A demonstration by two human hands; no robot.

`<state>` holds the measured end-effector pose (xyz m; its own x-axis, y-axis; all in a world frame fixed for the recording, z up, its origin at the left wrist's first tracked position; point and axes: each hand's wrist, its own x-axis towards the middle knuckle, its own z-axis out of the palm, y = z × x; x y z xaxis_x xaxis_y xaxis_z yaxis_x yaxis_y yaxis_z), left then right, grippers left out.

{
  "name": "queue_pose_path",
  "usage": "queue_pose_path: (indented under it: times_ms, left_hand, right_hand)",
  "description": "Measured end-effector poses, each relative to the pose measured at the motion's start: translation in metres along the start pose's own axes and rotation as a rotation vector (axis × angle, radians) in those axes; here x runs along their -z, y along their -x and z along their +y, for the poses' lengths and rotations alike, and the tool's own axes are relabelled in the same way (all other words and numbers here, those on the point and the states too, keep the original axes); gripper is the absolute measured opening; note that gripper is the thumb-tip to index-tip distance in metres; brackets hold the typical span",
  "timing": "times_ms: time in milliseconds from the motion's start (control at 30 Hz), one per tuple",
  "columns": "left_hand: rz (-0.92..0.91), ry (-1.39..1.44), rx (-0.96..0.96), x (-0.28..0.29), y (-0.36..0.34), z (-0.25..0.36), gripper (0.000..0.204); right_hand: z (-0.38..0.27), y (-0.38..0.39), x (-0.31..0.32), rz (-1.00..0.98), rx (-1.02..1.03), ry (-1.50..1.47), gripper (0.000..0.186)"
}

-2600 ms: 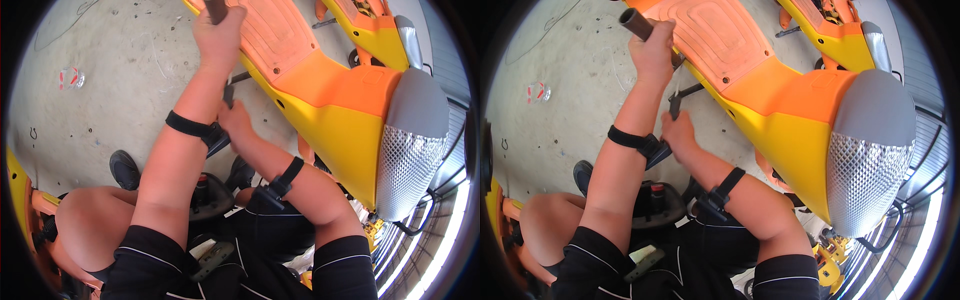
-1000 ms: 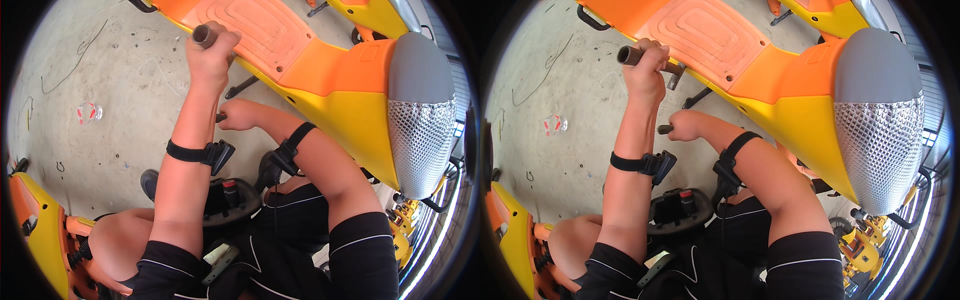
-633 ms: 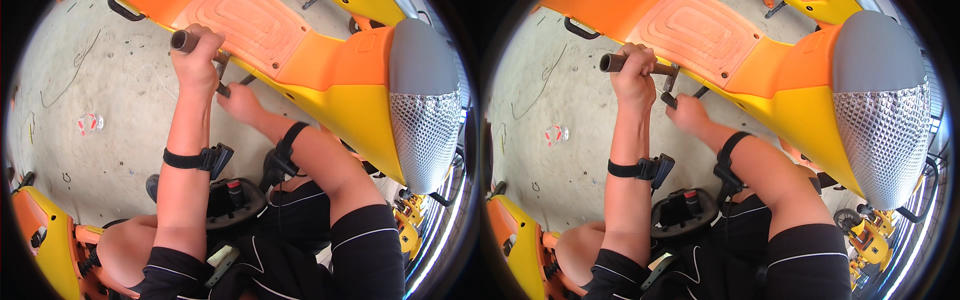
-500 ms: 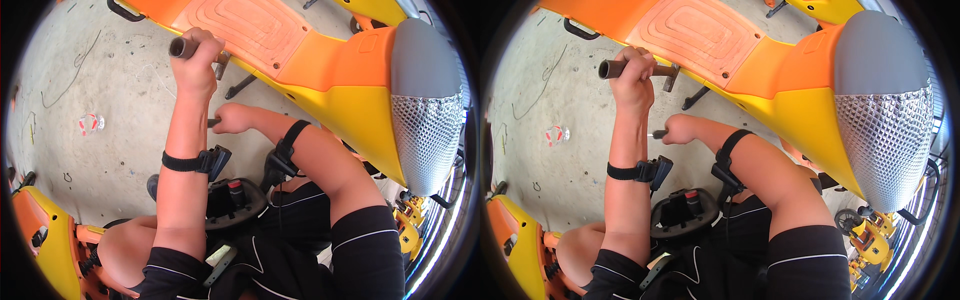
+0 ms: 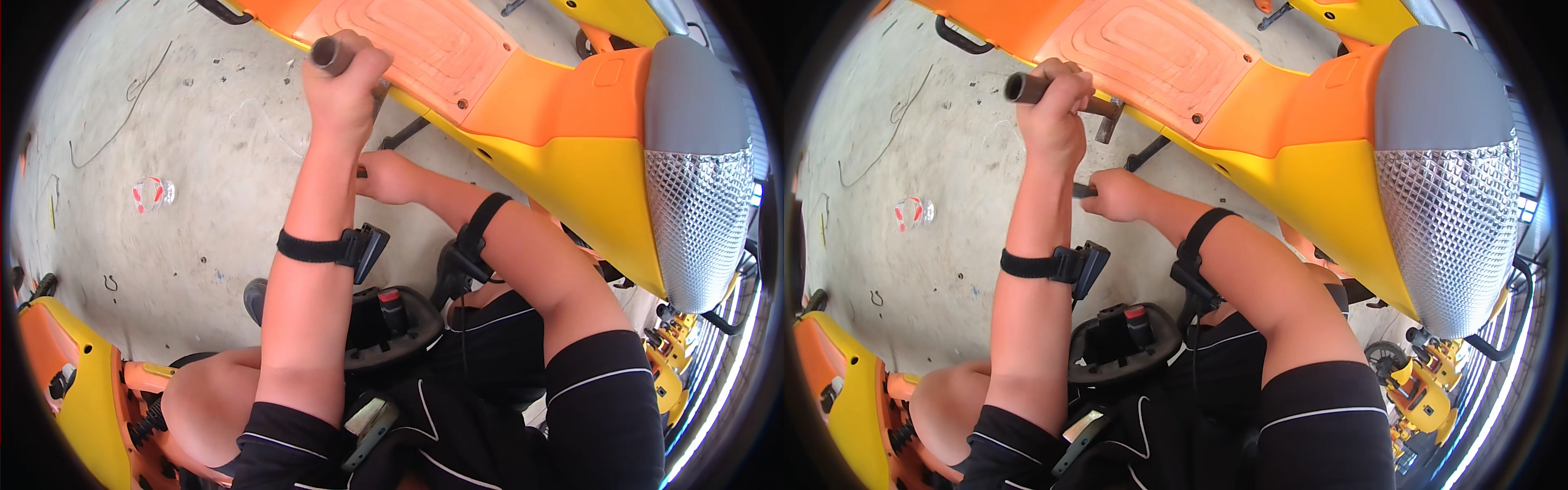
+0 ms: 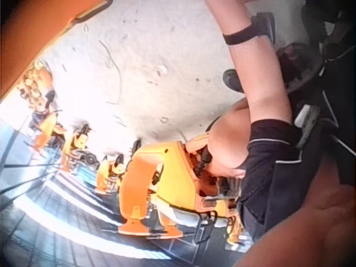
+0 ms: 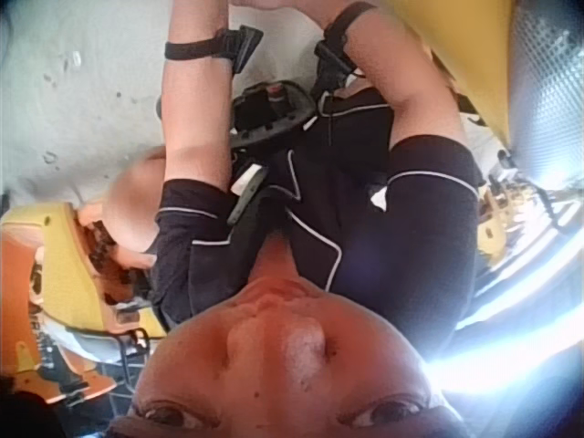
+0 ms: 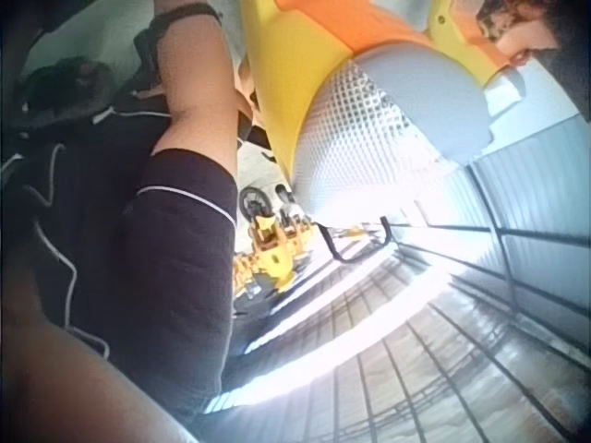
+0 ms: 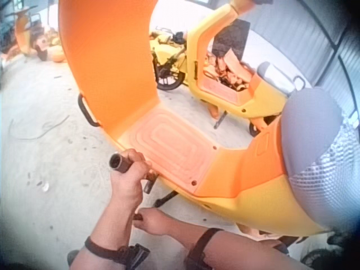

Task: The person works on a yellow scooter using a hammer and a screwdriver to work on the side panel.

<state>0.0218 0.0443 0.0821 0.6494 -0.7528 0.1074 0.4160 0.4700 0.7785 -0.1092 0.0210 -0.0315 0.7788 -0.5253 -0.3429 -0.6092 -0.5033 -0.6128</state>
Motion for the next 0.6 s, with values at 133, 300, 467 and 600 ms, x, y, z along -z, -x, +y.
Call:
queue_pose_path:
  times_ms: [133, 300, 467, 600]
  left_hand:
    - [0.074, -0.065, -0.030, 0.014, -0.001, -0.008, 0.021]
    - [0.180, -0.062, -0.048, -0.001, -0.003, -0.006, 0.027]
    - [0.506, -0.124, -0.144, -0.016, 0.004, -0.031, 0.034]
    - [0.632, -0.358, -0.202, -0.014, 0.036, -0.043, 0.043]
  right_hand:
    - [-0.012, -0.001, 0.005, 0.230, -0.103, -0.068, 0.042]
    - [0.008, -0.016, 0.012, -0.038, 0.024, -0.116, 0.045]
    - [-0.043, 0.011, 0.009, -0.077, -0.284, 0.108, 0.038]
    - [-0.078, 0.030, 0.028, -0.649, -0.579, 0.122, 0.037]
